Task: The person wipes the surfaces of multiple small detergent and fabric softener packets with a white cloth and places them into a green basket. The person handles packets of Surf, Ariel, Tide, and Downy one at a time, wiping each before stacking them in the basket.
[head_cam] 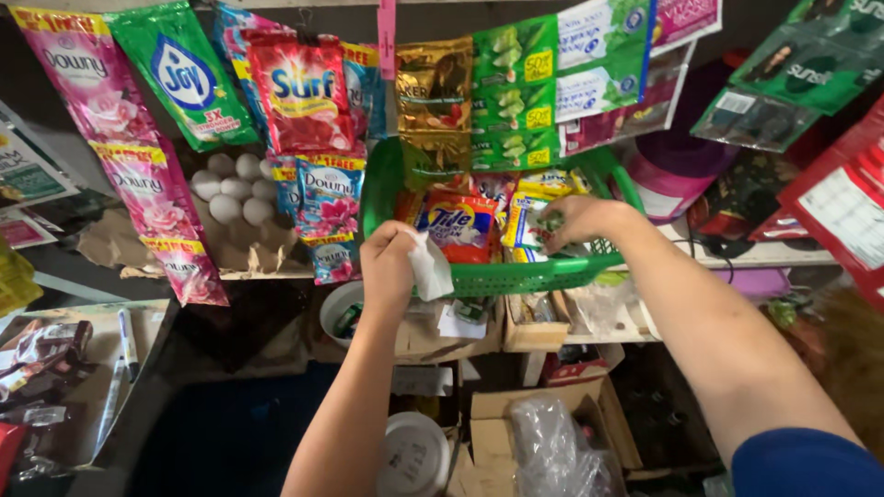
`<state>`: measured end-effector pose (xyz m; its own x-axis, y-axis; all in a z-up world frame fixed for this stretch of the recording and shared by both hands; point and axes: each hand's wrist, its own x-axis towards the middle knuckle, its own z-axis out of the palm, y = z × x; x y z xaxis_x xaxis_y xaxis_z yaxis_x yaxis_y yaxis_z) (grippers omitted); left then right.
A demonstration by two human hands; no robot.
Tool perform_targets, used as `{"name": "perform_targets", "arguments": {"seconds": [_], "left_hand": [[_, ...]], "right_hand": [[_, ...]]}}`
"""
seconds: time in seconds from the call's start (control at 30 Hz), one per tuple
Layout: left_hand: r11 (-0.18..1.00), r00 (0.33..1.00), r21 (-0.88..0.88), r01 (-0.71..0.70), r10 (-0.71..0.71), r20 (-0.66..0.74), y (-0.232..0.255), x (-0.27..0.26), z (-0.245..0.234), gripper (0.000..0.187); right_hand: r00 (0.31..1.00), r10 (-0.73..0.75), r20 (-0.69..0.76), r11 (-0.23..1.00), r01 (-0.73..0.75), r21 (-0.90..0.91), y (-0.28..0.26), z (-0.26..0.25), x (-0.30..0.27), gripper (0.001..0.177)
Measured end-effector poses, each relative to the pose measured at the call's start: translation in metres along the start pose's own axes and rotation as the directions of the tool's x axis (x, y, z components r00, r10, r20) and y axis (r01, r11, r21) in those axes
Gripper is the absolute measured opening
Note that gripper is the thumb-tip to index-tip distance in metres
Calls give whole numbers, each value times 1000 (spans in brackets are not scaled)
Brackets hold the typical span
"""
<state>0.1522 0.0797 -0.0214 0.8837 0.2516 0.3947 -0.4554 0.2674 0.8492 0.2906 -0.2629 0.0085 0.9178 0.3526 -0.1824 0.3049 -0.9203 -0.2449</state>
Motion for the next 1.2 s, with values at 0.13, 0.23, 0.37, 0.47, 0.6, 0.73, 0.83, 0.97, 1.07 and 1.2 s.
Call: {"name": "perform_targets", "arguments": {"seconds": [0.13,0.23,0.37,0.47,0.6,0.73,0.83,0.97,1.07,1.2], "left_hand": [[999,1000,46,21,-21,-9,-2,1,4,14],[999,1000,24,23,-24,8,-2,0,5,13],[999,1000,52,15,-15,13,-1,-2,3,12],[997,1000,75,-8,7,17,0,-4,3,12],[999,999,49,-25,23,30,2,-3,6,11],[999,1000,40,-10,10,-3,2,-5,6,11],[999,1000,51,-2,3,-10,2,-4,6,12],[1000,1000,22,-2,2,4,-1,-2,6,12],[1000,1000,21,-18,18,20,-3,-2,6,11],[998,999,47,-29,28,20,-2,-2,6,10]], "right_hand": [[996,85,-11,986,-83,145,7,15,10,65],[966,241,-93,960,-223,172,8,16,9,85],[907,326,-266,944,-301,134,-9,7,3,130],[795,558,-239,828,-515,221,-21,-1,0,138],[793,475,-381,857,-317,407,-13,-5,-9,102],[850,524,-54,398,-189,898,-10,5,-2,54],[849,528,4,301,-192,934,-10,8,0,46],[803,541,-252,647,-205,734,-10,11,-9,41],[702,465,-540,808,-87,583,-6,10,-16,36],[746,407,-527,690,127,713,0,2,-23,26]]}}
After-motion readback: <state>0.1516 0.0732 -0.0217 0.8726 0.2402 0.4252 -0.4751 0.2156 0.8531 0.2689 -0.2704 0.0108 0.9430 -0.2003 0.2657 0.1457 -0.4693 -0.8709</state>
